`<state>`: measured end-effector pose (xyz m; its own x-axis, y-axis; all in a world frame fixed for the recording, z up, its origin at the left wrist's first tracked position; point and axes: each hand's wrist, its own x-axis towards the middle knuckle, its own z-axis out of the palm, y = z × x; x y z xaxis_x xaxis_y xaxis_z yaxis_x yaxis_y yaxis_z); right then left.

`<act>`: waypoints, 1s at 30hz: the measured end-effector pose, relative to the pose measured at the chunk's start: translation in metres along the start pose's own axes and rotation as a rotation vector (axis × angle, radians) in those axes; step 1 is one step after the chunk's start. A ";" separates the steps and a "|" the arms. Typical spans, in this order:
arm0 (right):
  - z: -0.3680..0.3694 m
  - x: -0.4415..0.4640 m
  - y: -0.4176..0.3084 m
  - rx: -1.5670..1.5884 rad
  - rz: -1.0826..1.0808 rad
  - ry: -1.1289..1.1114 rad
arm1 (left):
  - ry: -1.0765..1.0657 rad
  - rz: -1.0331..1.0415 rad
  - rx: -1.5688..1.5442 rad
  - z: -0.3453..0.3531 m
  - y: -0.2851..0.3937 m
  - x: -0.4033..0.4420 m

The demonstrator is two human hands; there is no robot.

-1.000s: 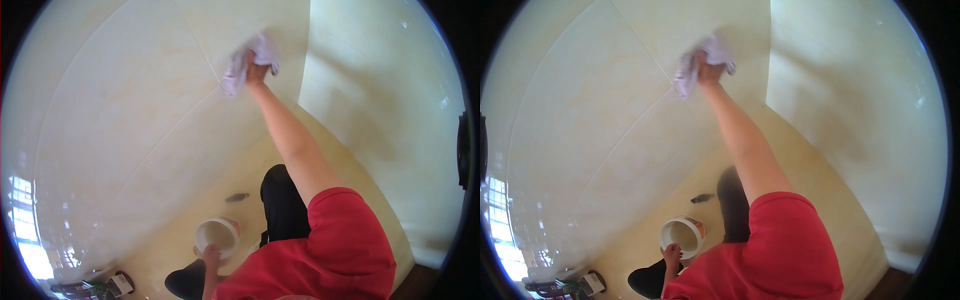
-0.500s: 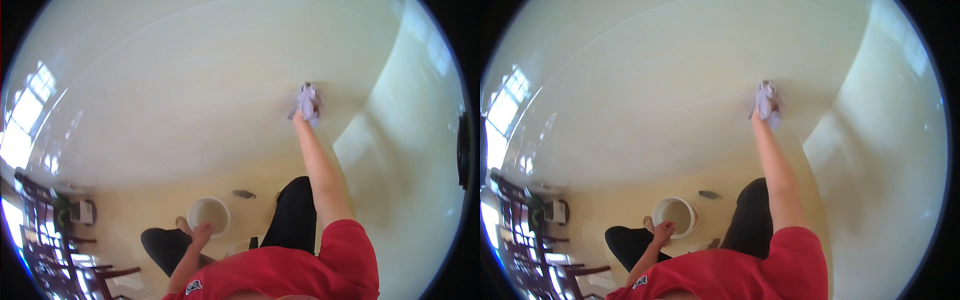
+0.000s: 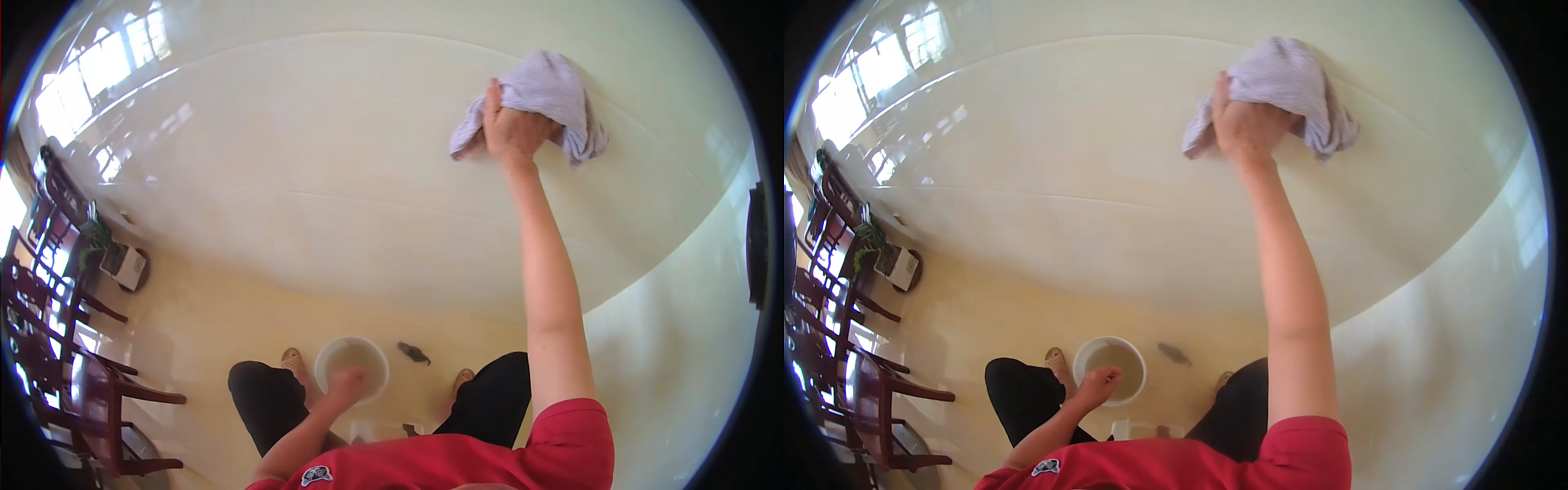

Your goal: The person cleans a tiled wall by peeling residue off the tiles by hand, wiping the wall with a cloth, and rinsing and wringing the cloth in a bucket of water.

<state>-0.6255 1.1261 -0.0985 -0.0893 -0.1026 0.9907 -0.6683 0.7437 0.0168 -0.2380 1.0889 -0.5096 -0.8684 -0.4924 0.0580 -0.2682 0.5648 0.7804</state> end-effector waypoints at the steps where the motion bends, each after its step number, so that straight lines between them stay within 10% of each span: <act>1: 0.001 0.009 -0.018 0.048 0.000 -0.040 | -0.008 0.016 0.011 -0.002 0.010 0.004; 9: 0.047 -0.024 -0.166 0.475 -0.385 -0.141 | -0.043 0.016 -0.118 -0.039 0.056 0.021; 11: 0.060 -0.057 -0.183 0.575 -0.424 -0.455 | -0.009 0.025 -0.138 -0.043 0.058 0.026; 19: 0.027 -0.189 -0.173 1.064 0.157 -1.323 | 0.042 -0.075 -0.119 -0.052 0.053 0.021; 23: 0.025 -0.294 -0.098 0.833 -0.207 -1.255 | 0.089 -0.130 -0.048 -0.057 0.046 0.019; 25: -0.045 -0.253 -0.093 0.347 0.093 -1.619 | 0.117 -0.163 -0.129 -0.056 0.044 0.020; 27: -0.030 -0.325 -0.045 0.543 -0.033 -1.264 | 0.234 -0.072 -0.176 -0.043 0.037 0.026; 30: -0.065 -0.361 -0.043 0.640 0.564 -0.841 | -0.010 -0.314 -0.519 -0.031 0.044 0.030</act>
<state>-0.5162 1.1745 -0.4483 -0.7832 -0.4448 0.4345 -0.6048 0.3831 -0.6981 -0.2629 1.0779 -0.4542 -0.7855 -0.5753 -0.2279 -0.2756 -0.0045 0.9613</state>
